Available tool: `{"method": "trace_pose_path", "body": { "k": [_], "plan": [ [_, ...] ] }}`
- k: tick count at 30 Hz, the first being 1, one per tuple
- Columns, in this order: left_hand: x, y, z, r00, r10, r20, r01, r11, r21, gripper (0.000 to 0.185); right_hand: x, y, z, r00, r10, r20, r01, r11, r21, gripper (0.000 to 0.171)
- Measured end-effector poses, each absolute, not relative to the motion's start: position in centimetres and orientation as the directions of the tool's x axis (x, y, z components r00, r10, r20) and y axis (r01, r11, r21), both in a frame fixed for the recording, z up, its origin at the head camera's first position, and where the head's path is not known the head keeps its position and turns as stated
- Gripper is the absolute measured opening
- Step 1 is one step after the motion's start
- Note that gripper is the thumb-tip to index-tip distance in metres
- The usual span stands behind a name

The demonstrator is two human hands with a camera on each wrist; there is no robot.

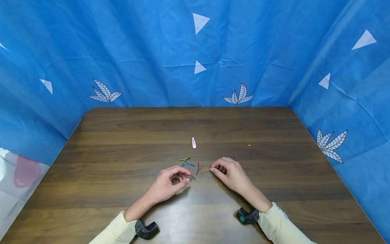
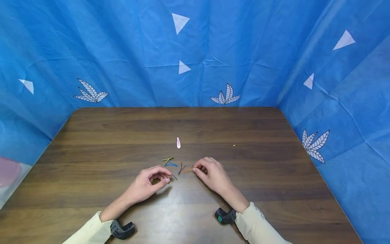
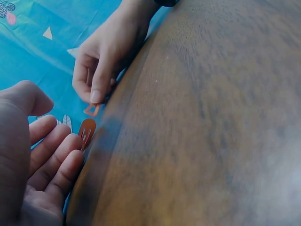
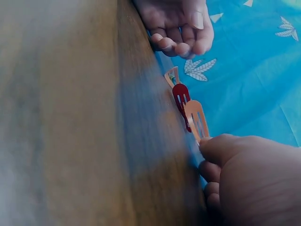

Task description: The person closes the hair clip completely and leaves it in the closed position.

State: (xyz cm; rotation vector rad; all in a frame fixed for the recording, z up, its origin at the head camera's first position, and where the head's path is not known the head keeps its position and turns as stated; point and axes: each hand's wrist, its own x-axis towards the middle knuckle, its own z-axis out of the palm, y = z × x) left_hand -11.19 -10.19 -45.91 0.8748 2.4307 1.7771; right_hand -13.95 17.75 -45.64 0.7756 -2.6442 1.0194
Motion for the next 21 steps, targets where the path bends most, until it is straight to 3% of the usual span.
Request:
{"method": "trace_pose_path", "body": {
  "k": [13,21],
  "plan": [
    [-11.2,-10.24,-45.92,-0.841,0.438,0.317,0.436,0.202,0.877,0.018,-13.27,17.51,-45.7,-0.842,-0.371,0.392,-0.54,0.57,-0.619,0.009],
    [-11.23,-10.27,-45.87,-0.842,0.444,0.307,0.428,0.202,0.881,0.017,-12.96,17.29,-45.94,-0.801,-0.361,0.478,-0.598,0.524,-0.606,0.017]
  ]
}}
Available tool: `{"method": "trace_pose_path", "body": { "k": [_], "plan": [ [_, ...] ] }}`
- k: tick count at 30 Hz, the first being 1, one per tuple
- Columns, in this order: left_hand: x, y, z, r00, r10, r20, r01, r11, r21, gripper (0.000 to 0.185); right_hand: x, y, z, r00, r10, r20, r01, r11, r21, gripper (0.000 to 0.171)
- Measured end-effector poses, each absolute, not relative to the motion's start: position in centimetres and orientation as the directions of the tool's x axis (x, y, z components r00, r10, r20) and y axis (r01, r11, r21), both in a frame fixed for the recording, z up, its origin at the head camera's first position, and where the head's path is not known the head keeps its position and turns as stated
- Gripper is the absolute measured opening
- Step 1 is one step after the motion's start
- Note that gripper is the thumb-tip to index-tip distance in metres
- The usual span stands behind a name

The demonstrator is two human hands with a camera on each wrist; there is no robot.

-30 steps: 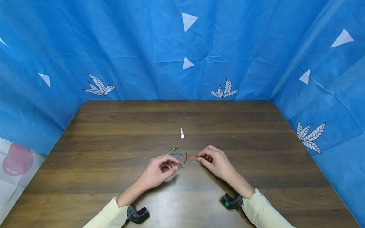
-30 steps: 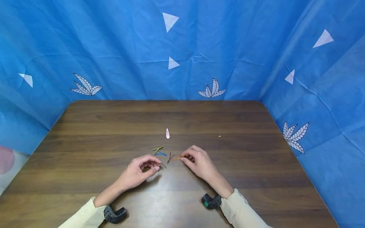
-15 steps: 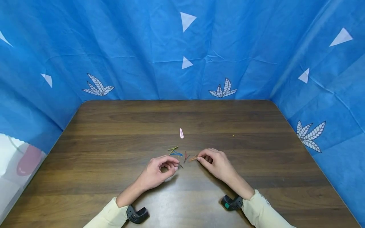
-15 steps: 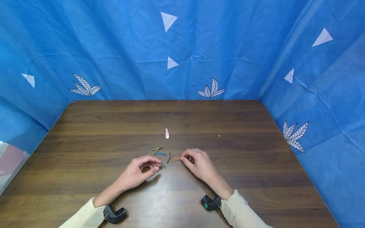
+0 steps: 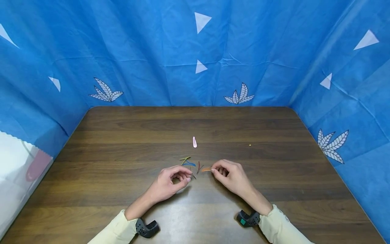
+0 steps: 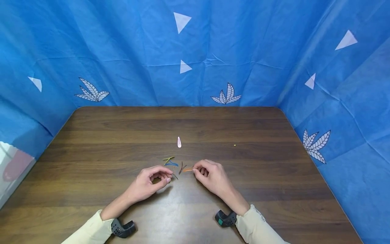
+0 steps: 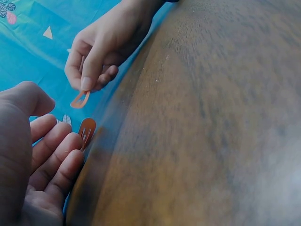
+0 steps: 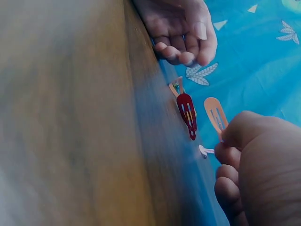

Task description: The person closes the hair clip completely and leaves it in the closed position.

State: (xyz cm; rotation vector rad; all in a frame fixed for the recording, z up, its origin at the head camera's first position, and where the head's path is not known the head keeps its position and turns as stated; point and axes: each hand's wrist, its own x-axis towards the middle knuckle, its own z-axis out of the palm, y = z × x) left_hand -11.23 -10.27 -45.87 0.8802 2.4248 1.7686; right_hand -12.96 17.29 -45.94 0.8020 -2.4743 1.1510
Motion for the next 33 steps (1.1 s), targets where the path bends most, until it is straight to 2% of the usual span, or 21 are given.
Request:
{"method": "trace_pose_path", "body": {
  "k": [6,15,23,33],
  "plan": [
    [-11.1,-10.3,-45.8,-0.846,0.436,0.306,0.421,0.196,0.886,0.017,-12.4,16.9,-46.1,-0.767,-0.388,0.511,-0.641,0.476,-0.601,0.02],
    [-10.7,-10.1,-45.6,-0.859,0.419,0.296,0.401,0.189,0.896,0.016,-11.8,16.6,-45.9,-0.776,-0.375,0.507,-0.63,0.436,-0.643,0.019],
    [-10.6,-9.9,-46.0,-0.837,0.417,0.353,0.45,0.16,0.878,0.014,-11.6,16.3,-45.5,-0.761,-0.353,0.544,-0.647,0.366,-0.668,0.02],
    [-10.3,-9.7,-45.8,-0.816,0.429,0.386,0.483,0.141,0.864,0.016,-11.1,16.0,-45.2,-0.768,-0.367,0.525,-0.636,0.338,-0.694,0.021]
  ]
}}
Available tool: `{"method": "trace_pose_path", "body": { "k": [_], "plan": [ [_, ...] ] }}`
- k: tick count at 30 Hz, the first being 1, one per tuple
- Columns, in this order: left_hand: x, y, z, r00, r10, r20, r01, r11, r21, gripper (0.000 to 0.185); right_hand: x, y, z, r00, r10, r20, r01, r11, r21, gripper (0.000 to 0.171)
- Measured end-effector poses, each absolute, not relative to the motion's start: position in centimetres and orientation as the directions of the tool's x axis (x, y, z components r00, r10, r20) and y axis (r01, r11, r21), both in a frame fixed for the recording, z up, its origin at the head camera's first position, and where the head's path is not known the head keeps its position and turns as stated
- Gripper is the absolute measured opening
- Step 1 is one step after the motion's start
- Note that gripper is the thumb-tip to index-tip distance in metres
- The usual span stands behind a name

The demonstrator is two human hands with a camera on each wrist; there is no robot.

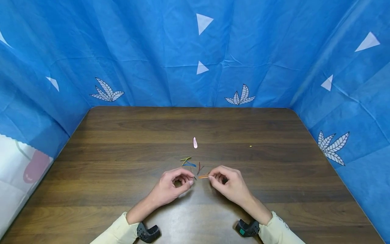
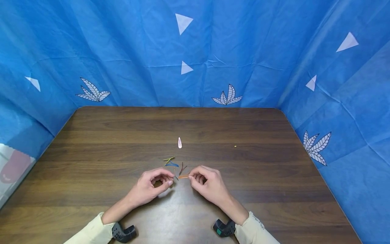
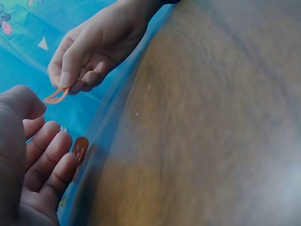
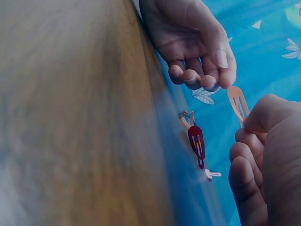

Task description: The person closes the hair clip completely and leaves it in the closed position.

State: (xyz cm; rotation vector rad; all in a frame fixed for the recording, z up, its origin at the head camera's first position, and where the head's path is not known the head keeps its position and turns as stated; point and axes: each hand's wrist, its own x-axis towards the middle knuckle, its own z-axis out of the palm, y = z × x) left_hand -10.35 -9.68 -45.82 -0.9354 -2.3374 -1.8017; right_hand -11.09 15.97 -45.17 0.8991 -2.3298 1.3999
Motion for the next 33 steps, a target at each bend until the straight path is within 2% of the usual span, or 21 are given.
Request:
{"method": "trace_pose_path", "body": {
  "k": [6,13,25,33],
  "plan": [
    [-10.26,-9.51,-45.77,-0.774,0.432,0.462,0.569,0.154,0.808,0.018,-10.9,15.82,-45.13,-0.754,-0.391,0.528,-0.649,0.319,-0.691,0.019],
    [-10.3,-9.47,-45.86,-0.769,0.441,0.463,0.575,0.16,0.802,0.021,-10.67,15.75,-45.26,-0.744,-0.406,0.531,-0.656,0.293,-0.695,0.019],
    [-10.35,-9.22,-46.19,-0.72,0.477,0.503,0.625,0.132,0.769,0.022,-10.75,15.73,-45.59,-0.736,-0.436,0.518,-0.655,0.263,-0.708,0.017],
    [-10.25,-9.3,-46.26,-0.749,0.472,0.464,0.593,0.165,0.789,0.025,-10.65,15.61,-45.64,-0.748,-0.451,0.488,-0.631,0.254,-0.733,0.016]
  ]
}}
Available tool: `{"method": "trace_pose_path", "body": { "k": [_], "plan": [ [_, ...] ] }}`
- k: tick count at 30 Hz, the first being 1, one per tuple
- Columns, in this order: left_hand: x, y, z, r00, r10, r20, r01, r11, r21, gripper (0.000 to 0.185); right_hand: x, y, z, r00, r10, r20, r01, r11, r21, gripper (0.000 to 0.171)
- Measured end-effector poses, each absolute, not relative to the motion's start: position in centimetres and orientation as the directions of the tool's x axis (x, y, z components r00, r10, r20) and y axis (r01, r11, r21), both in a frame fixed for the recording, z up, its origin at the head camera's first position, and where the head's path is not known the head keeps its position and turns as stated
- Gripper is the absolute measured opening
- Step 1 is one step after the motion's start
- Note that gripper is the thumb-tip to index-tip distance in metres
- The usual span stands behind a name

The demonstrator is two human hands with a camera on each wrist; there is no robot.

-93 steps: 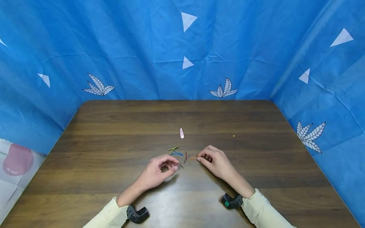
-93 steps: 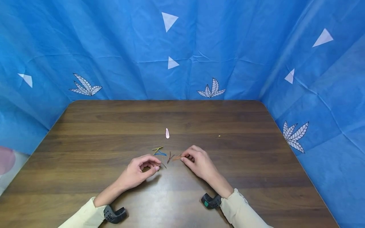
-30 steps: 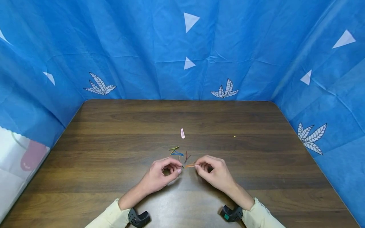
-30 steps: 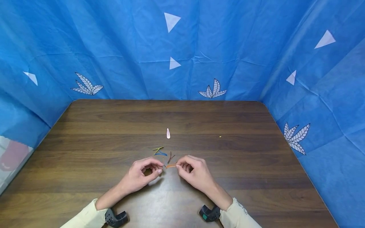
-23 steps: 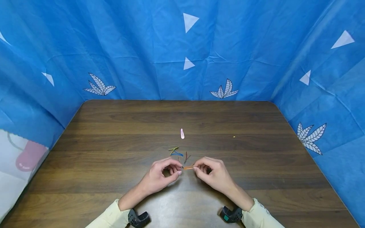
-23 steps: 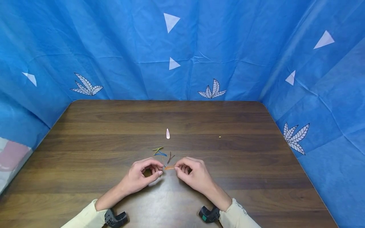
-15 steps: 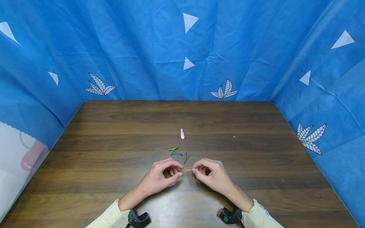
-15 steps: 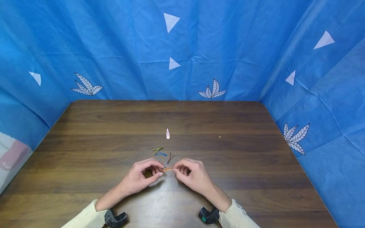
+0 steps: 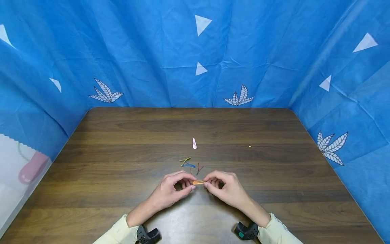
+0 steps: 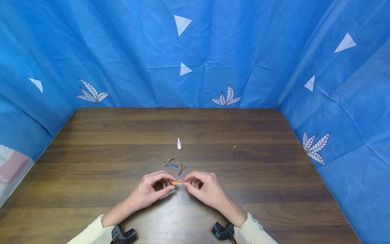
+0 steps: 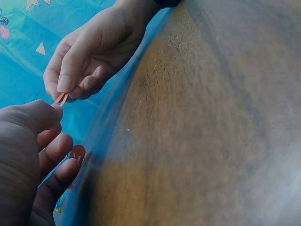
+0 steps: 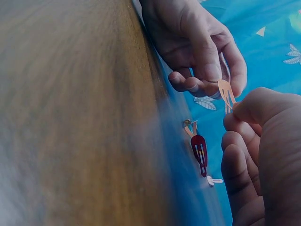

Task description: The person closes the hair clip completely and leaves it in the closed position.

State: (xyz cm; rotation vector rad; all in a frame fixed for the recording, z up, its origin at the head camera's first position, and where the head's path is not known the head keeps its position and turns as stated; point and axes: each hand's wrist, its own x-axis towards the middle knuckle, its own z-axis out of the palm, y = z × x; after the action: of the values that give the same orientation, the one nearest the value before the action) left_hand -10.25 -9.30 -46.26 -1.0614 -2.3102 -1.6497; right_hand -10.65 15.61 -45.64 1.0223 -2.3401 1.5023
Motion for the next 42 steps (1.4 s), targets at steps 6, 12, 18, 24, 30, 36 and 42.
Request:
{"method": "trace_pose_path", "body": {
  "k": [6,12,18,24,30,36,42],
  "plan": [
    [-10.2,-9.27,-46.3,-0.724,0.477,0.498,0.63,0.166,0.759,0.022,-10.49,15.52,-45.64,-0.757,-0.462,0.463,-0.608,0.235,-0.759,0.016],
    [-10.23,-9.29,-46.29,-0.723,0.468,0.508,0.634,0.157,0.757,0.02,-10.53,15.55,-45.58,-0.758,-0.458,0.464,-0.611,0.253,-0.75,0.016],
    [-10.0,-9.2,-45.98,-0.771,0.435,0.465,0.57,0.147,0.808,0.017,-10.7,15.58,-45.47,-0.767,-0.467,0.44,-0.598,0.271,-0.755,0.018],
    [-9.96,-9.13,-45.98,-0.821,0.412,0.395,0.488,0.15,0.86,0.015,-10.71,15.63,-45.33,-0.782,-0.463,0.417,-0.576,0.283,-0.767,0.016],
    [-10.0,-9.12,-45.96,-0.822,0.417,0.387,0.48,0.144,0.865,0.014,-10.64,15.62,-45.19,-0.814,-0.46,0.354,-0.518,0.298,-0.802,0.014],
    [-9.93,-9.1,-45.86,-0.813,0.424,0.399,0.493,0.138,0.859,0.014,-10.57,15.67,-45.33,-0.822,-0.469,0.322,-0.49,0.297,-0.82,0.015],
    [-9.91,-9.11,-45.9,-0.808,0.431,0.401,0.497,0.135,0.857,0.013,-10.54,15.73,-45.6,-0.798,-0.499,0.336,-0.51,0.264,-0.819,0.014]
  ]
}}
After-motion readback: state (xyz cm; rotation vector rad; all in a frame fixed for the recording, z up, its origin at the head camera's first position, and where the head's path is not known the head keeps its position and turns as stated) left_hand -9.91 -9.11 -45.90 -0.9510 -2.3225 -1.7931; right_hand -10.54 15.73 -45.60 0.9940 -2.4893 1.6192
